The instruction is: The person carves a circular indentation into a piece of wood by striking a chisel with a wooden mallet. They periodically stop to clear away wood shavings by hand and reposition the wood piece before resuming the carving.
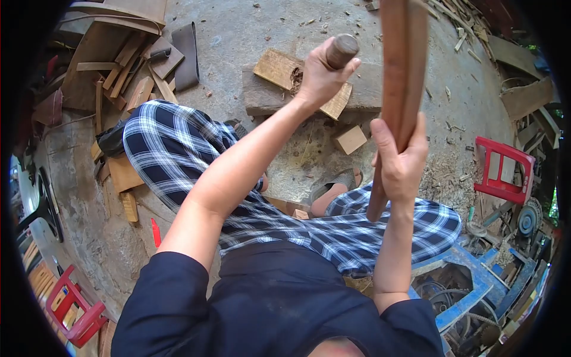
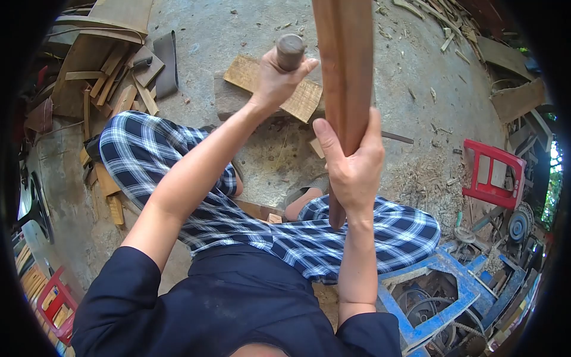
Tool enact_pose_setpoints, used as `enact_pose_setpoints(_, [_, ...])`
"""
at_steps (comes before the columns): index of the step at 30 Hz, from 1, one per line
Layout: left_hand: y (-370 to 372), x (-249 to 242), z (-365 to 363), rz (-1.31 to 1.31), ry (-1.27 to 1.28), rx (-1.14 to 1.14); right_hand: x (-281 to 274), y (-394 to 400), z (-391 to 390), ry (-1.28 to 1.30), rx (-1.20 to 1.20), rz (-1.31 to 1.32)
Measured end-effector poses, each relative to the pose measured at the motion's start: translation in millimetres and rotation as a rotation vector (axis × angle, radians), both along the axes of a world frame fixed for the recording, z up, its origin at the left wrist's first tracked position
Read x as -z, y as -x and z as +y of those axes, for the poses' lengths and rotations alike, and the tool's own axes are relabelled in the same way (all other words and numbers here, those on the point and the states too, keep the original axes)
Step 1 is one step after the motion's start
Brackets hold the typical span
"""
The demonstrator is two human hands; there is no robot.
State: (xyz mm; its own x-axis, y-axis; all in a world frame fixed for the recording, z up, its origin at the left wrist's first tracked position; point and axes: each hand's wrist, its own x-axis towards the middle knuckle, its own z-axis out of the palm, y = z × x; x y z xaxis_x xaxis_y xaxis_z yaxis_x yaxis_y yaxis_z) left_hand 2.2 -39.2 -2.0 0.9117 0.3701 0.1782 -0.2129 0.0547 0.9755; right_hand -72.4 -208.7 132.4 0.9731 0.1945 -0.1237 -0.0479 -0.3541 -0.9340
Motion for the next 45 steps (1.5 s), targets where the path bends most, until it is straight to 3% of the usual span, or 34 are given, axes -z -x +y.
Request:
enact_pose_setpoints(3, [4, 0, -19, -0.071, -0.075, -0.049, -5, -6, 3, -0.048, -0.009, -0.205])
enact_pose_setpoints(5, [7, 1, -29, -0.068, 0.005, -0.081, -2, -14, 4, -0.035, -0.02, -0.324])
enact_pose_setpoints(7, [2, 20, -35, -0.035, 0.056, -0.111, 10, -22, -1, 0.364, -0.181, -0.272])
enact_pose_setpoints(8, [1, 26, -39, -0.071, 0.027, -0.129, 9, -22, -3, 0.421, -0.167, -0.313])
enact_pose_setpoints(11, [18, 20, -40, -0.04, -0.102, -0.188, -8, -13, -4, 0.246, -0.094, -0.153])
enact_pose_setpoints(14, [15, 18, -39, -0.061, -0.334, -0.168, -1, -8, -1, 0.166, -0.051, -0.194])
enact_pose_setpoints(16, [14, 22, -43, -0.064, -0.224, -0.11, 5, -11, 4, 0.318, -0.085, -0.122])
enact_pose_setpoints(17, [13, 25, -43, -0.052, -0.12, -0.058, 16, -13, -1, 0.358, -0.139, -0.231])
enact_pose_setpoints(21, [5, 32, -31, -0.127, 0.005, -0.06, 15, 1, -5, 0.29, -0.144, -0.17])
enact_pose_setpoints(22, [4, 23, -19, -0.194, -0.062, -0.14, 14, 3, -6, 0.256, -0.114, -0.127])
enact_pose_setpoints(25, [4, -1, 14, 0.07, 0.034, -0.272, 19, 5, -11, 0.235, -0.068, -0.074])
enact_pose_setpoints(27, [-1, -2, 34, 0.043, -0.016, -0.399, 22, 7, -14, 0.221, -0.064, -0.063])
enact_pose_setpoints(33, [10, -21, 67, -0.005, 0.013, -0.404, 27, 17, -15, 0.221, -0.057, -0.086])
enact_pose_setpoints(35, [5, -2, 81, 0.033, -0.024, -0.297, 27, 19, -14, 0.246, -0.045, -0.057])
enact_pose_setpoints(37, [8, 1, 79, 0.021, -0.088, -0.36, 28, 19, -14, 0.245, -0.058, -0.097])
enact_pose_setpoints(39, [12, 1, 85, 0.003, -0.36, -0.365, 28, 20, -14, 0.237, -0.06, -0.097])
enact_pose_setpoints(45, [19, 1, 87, 0.052, -0.424, -0.377, 27, 20, -13, 0.255, -0.078, -0.121])
